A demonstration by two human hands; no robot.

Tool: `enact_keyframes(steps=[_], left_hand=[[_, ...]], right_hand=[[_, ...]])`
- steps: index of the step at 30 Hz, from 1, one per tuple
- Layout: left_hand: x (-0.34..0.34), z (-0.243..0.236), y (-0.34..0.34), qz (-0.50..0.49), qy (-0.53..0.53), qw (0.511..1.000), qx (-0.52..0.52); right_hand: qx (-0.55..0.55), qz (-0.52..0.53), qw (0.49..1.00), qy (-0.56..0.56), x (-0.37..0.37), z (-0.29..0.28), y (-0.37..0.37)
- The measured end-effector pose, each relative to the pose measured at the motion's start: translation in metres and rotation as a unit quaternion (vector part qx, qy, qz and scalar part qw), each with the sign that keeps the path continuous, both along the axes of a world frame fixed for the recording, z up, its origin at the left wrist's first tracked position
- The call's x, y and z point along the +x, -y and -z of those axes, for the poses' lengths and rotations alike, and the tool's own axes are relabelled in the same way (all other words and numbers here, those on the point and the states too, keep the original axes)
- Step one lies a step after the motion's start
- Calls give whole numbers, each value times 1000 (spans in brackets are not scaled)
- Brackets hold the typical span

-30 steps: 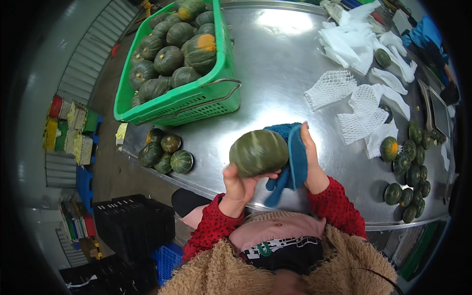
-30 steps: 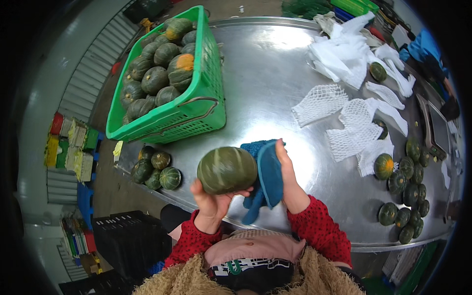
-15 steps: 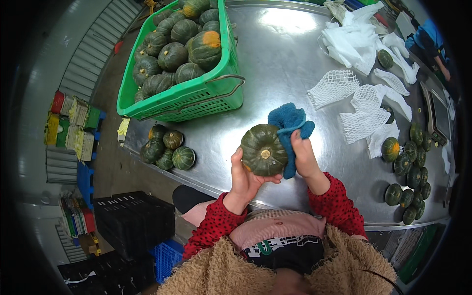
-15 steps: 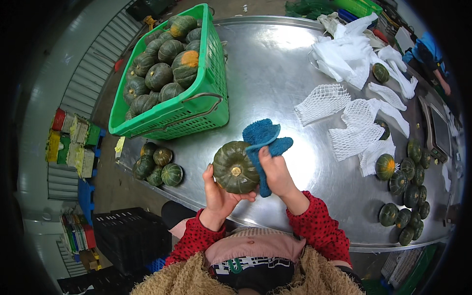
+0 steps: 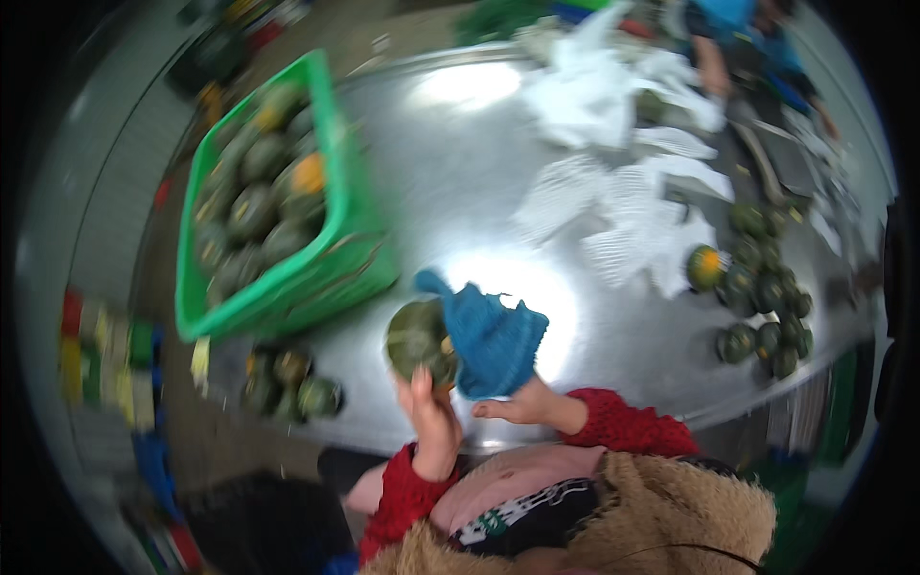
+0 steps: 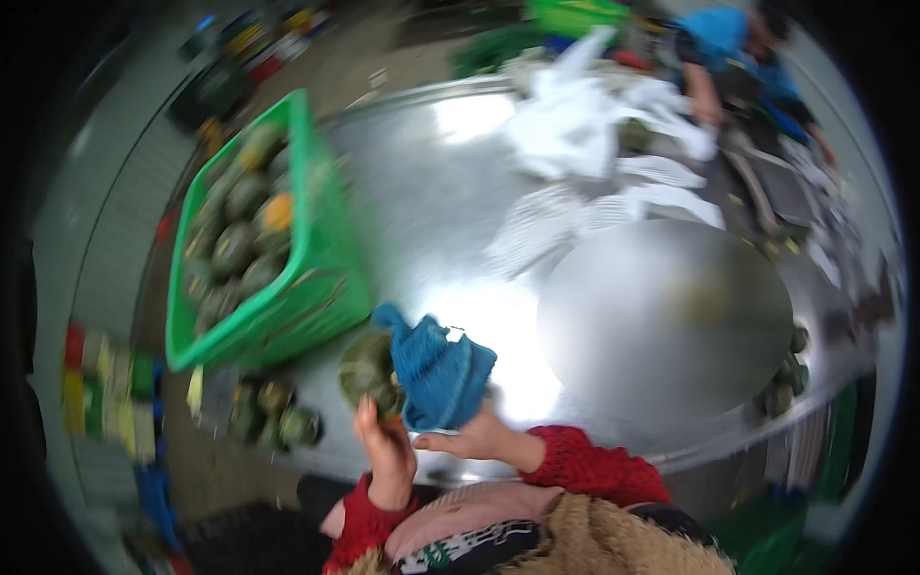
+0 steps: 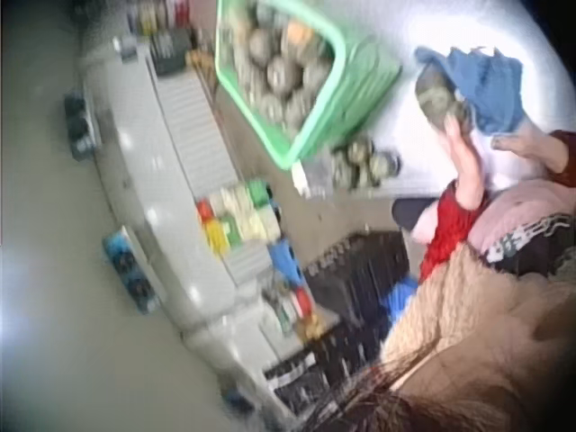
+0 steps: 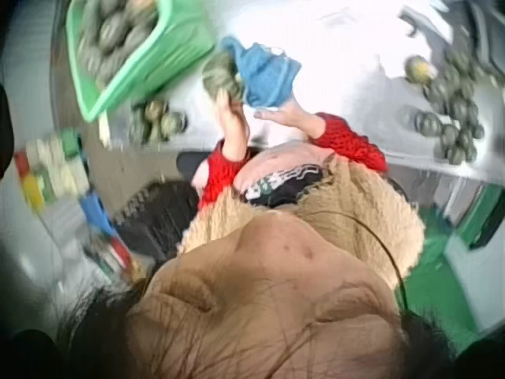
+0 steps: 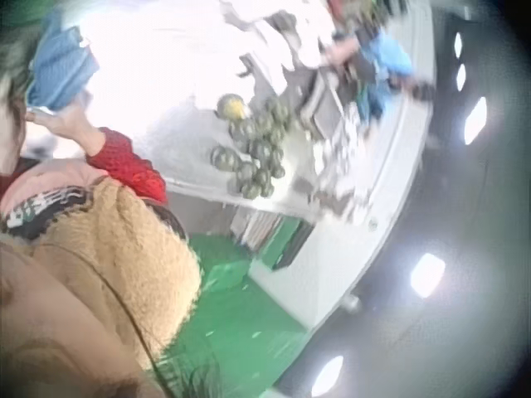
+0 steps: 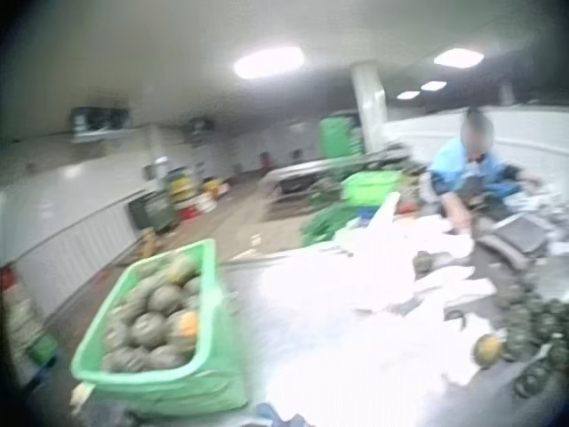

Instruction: The person wipes small green pumpkins with a blue cloth on a stainless steel table, then places them into white mesh bags. The person handles the pumpkins one at a time, rotating them while wiping, and occasionally moves the cloth or bag aside to reach the next item.

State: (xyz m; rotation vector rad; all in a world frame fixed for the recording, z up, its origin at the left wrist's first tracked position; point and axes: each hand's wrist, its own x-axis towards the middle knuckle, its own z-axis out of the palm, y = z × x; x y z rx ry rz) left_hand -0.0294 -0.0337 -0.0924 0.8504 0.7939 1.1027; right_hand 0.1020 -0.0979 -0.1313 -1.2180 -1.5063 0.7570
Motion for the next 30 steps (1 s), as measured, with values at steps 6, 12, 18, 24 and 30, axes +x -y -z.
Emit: enact_keyframes(steps=[6, 12, 18, 24, 30], left_hand=[[35, -32, 15, 206, -254, 873, 361], [24, -3, 11, 272, -292, 871, 287], [34, 18, -6, 293, -209, 929, 87], [52, 16, -25, 258, 6, 964, -58], [23, -23, -40, -15, -89, 996, 22]], right_hand=[[-68, 39, 611, -788, 41, -6, 1], [107, 192, 619, -754, 164, -10, 54], [108, 226, 677, -692, 177, -14, 54], [-84, -57, 786, -610, 94, -31, 7], [-206, -19, 870, -448, 58, -6, -25]])
